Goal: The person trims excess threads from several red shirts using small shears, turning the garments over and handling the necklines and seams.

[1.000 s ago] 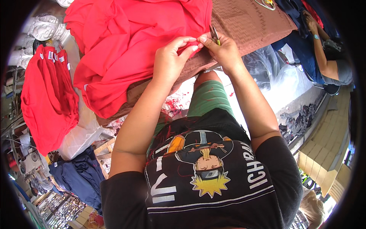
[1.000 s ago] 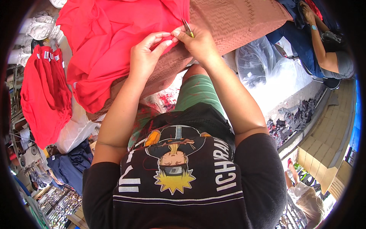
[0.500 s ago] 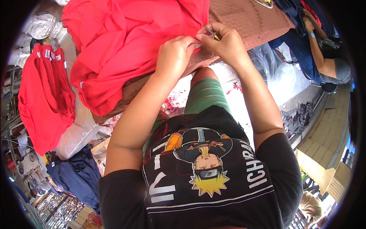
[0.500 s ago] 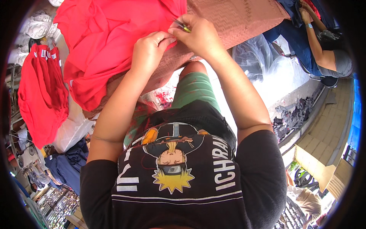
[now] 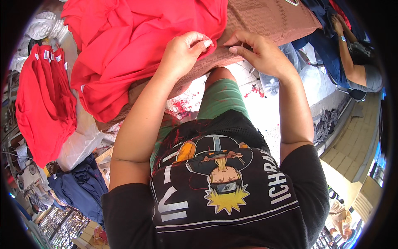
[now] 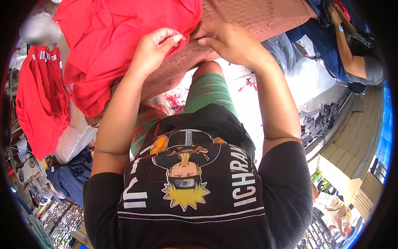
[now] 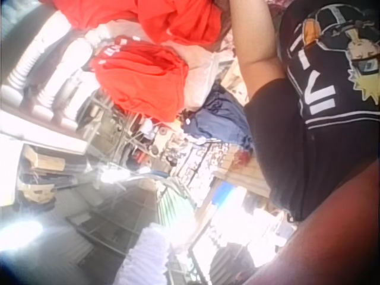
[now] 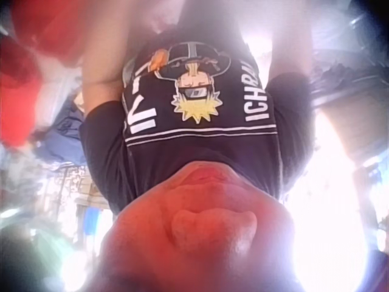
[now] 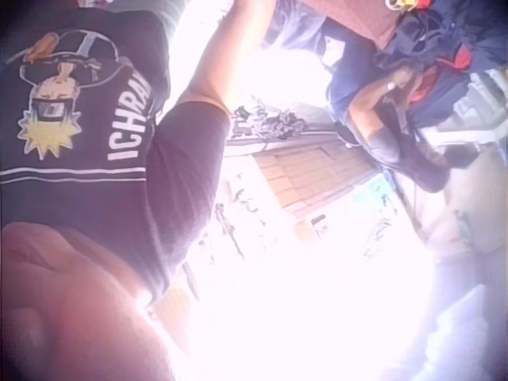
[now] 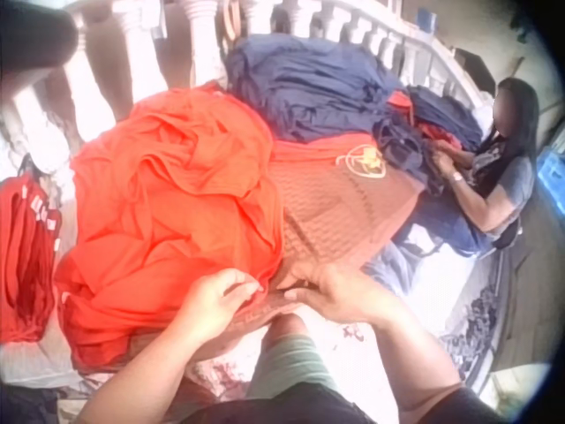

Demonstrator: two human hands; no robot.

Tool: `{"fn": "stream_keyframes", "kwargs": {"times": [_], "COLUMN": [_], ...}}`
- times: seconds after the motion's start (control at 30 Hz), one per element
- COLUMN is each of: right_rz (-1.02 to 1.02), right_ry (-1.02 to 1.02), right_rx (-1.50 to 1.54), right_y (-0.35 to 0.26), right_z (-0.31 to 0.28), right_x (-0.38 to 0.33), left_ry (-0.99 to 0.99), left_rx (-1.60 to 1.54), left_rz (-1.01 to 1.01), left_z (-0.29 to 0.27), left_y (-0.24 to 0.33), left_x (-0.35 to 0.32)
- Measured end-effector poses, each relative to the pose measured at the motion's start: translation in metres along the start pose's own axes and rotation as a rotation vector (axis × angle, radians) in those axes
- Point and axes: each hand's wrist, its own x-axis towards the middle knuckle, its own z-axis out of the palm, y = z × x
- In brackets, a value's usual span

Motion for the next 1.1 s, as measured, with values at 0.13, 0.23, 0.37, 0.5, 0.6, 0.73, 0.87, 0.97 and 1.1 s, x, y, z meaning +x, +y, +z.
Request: {"fn": "stream_keyframes", "kwargs": {"times": [0.13,0.23,0.37,0.5,0.6,0.73,0.87,0.97,1.1], "right_rz": [0.015,-0.054,-0.072,-0.057,-0.053,-0.064,0.179,0.047,0.094], "right_ry": [-0.041,0.001,-0.001,-0.036,-0.145,-0.163,-0.102,0.069,0.095], "right_rx": [-0.068,-0.067,-0.092,-0.108,-0.292,-0.37,-0.259,0.071,0.124], "right_y": [-0.008,-0.003,-0.005,-0.009,-0.015,-0.023,-0.017,0.012,0.021], "right_z": [0.0,0.003,0.005,0.008,0.003,-0.03,-0.073,-0.056,-0.023], "right_x": [0.005,0.009,0.012,0.016,0.017,0.008,-0.008,-0.009,0.004], "left_ry": [0.004,0.004,0.018,0.006,-0.053,-0.347,-0.395,-0.3,-0.078], "left_rx": [-0.016,0.001,0.005,-0.011,0.064,0.5,0.526,0.574,1.032], "left_rz": [0.005,-0.006,-0.006,-0.021,0.086,0.392,0.415,0.549,0.754], "left_z": [0.0,0.001,0.003,0.004,0.001,-0.047,-0.076,-0.058,-0.02], "left_y": [0.002,0.004,0.004,0.005,0.015,0.059,0.105,0.091,0.044], "left_x": [-0.001,-0.001,-0.003,-0.005,-0.013,-0.034,-0.035,-0.017,0.011]}}
